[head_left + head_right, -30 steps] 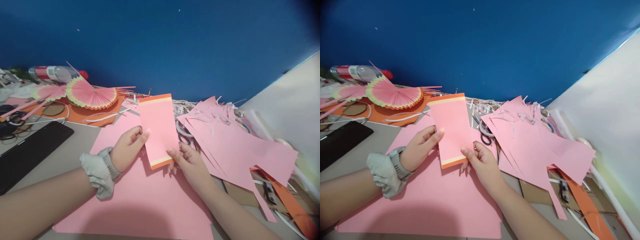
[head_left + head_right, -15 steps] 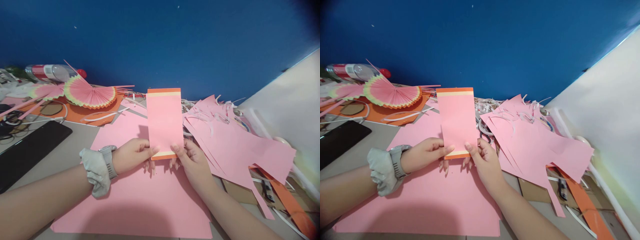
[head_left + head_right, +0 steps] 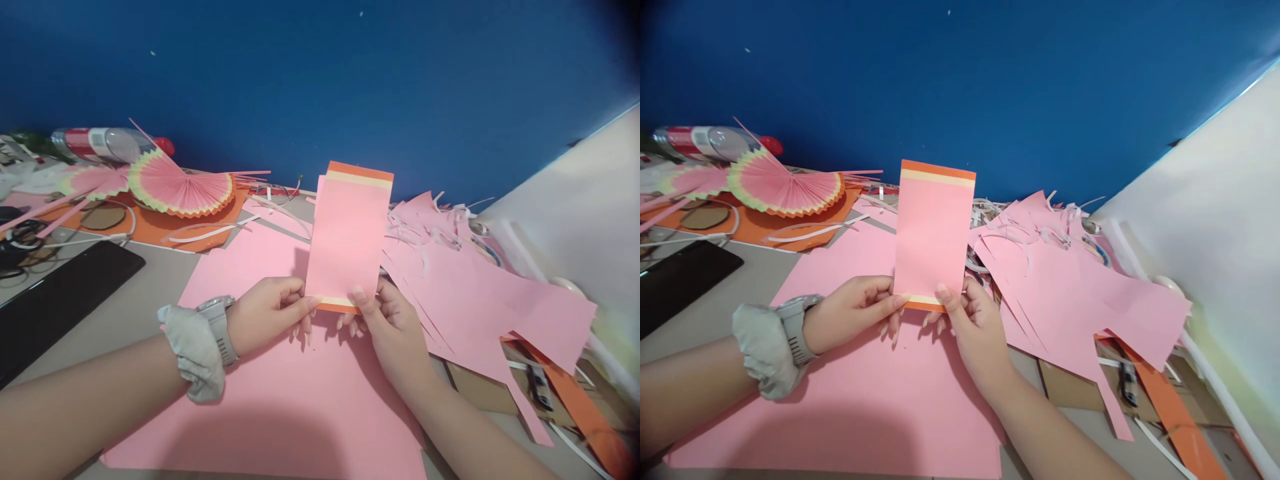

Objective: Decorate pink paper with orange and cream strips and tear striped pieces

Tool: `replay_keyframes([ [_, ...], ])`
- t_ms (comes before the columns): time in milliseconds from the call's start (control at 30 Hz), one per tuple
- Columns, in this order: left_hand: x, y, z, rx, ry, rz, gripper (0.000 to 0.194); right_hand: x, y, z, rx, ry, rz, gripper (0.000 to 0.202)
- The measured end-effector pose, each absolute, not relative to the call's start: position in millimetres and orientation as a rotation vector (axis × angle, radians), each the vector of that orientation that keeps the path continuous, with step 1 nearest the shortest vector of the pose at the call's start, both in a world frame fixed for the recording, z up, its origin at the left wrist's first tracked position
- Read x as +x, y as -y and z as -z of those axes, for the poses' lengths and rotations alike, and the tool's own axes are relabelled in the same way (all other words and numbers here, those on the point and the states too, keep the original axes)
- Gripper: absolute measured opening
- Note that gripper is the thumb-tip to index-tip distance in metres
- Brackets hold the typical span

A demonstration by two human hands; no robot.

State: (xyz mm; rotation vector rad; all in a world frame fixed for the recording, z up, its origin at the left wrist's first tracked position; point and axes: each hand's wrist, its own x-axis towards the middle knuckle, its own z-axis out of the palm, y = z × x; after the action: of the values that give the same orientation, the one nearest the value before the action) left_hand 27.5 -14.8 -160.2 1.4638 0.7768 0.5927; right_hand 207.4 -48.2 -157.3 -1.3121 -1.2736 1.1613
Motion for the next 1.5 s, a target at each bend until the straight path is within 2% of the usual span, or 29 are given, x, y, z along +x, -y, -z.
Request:
replay_keyframes([
  [300,27.1,13.7,160.3,1.522,-0.820,-0.599,0.030,207.5,48.8,157.8,-1.368,1.285,-1.131,0.019],
  [533,26.8,12.4,161.1,1.524,-0.833,-0.626,0.027,208.3,46.2,156.0,-1.380,1.322,-1.097,0.026],
  [1200,26.9,13.4,159.1,1.460,-0.778,-0.624,0.028,210.6,48.3,152.8,-1.423,1.420,-0.971,0.028],
  [1333,25.8,13.4,157.1,1.427,-0.757,-0.671,0.032,210.6,51.7,152.8,-1.358,1.538,-1.116,0.028],
  [1500,24.9,13.0,157.9,1.391,-0.715,-0.648,0.038,212.5,49.5,156.0,-1.280,1.593,-1.247,0.037],
])
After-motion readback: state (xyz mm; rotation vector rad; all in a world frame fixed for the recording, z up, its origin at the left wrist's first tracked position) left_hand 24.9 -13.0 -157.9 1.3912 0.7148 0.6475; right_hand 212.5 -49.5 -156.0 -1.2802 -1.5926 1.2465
